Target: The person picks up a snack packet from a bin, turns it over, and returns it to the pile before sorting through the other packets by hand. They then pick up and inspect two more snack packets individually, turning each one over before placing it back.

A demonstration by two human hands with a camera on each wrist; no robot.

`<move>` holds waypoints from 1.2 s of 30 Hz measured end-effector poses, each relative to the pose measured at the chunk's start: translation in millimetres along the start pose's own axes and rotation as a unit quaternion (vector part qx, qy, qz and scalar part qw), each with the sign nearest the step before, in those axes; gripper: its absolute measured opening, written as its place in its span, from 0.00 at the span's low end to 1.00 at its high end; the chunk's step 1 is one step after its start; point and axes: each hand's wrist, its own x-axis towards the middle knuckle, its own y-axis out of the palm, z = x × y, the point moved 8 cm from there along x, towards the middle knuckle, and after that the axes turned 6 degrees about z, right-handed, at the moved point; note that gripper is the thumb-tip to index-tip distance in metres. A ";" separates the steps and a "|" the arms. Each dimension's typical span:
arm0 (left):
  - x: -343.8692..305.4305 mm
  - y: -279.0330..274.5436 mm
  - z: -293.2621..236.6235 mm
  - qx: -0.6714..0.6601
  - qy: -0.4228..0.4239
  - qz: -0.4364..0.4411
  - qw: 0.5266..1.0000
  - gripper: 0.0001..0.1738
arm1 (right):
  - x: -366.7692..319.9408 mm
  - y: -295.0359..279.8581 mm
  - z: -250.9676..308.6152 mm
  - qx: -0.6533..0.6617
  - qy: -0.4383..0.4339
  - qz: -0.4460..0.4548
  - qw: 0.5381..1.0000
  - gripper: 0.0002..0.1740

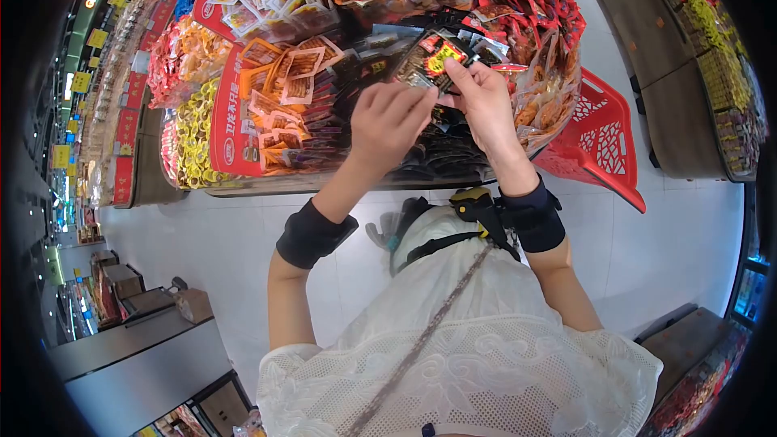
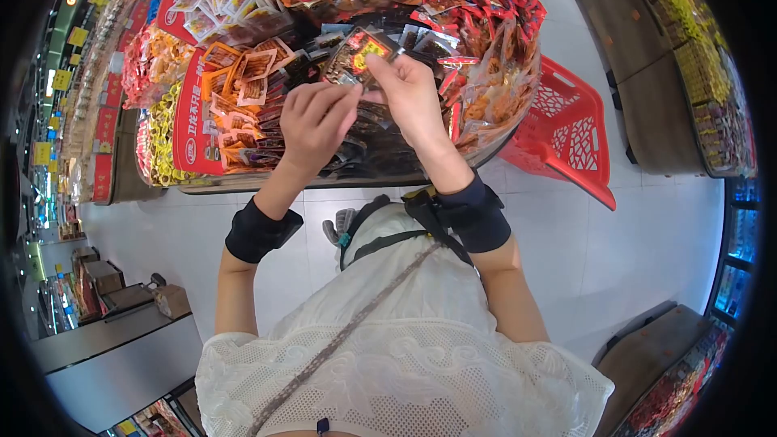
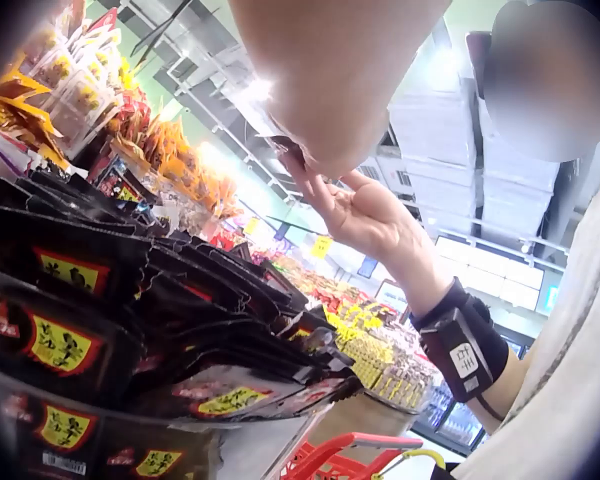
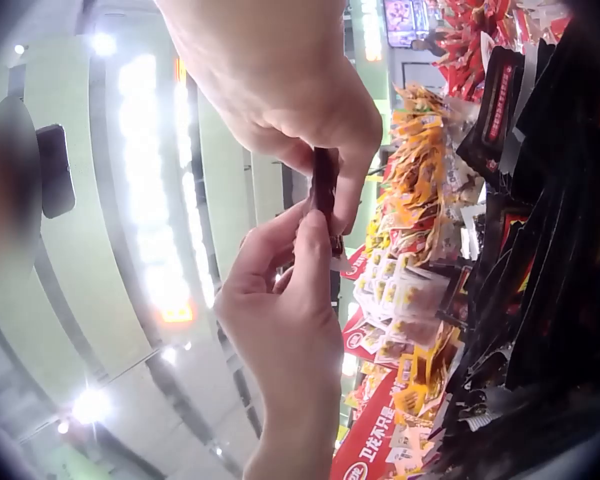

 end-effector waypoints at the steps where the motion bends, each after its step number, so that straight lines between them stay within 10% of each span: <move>1: -2.0 2.4 -3.6 0.006 0.009 0.012 1.000 0.19 | 0.6 -6.7 -3.7 -0.030 0.006 -0.015 0.999 0.10; 11: -20.4 9.4 36.5 -0.131 -0.124 -0.003 0.984 0.20 | 8.1 -11.6 -10.1 -0.144 0.028 0.048 0.988 0.10; 16: -67.1 63.4 73.9 -0.527 -0.440 0.063 0.724 0.19 | 15.1 -5.4 -12.4 -0.190 0.036 0.087 0.977 0.10; 19: -73.3 70.3 67.5 -0.603 -0.456 0.081 0.650 0.19 | 19.6 -3.7 -17.1 -0.194 0.035 0.099 0.975 0.10; 36: -81.7 83.7 77.3 -0.597 -0.485 0.080 0.634 0.19 | 43.6 -16.1 -21.3 -0.289 -0.001 0.044 0.956 0.16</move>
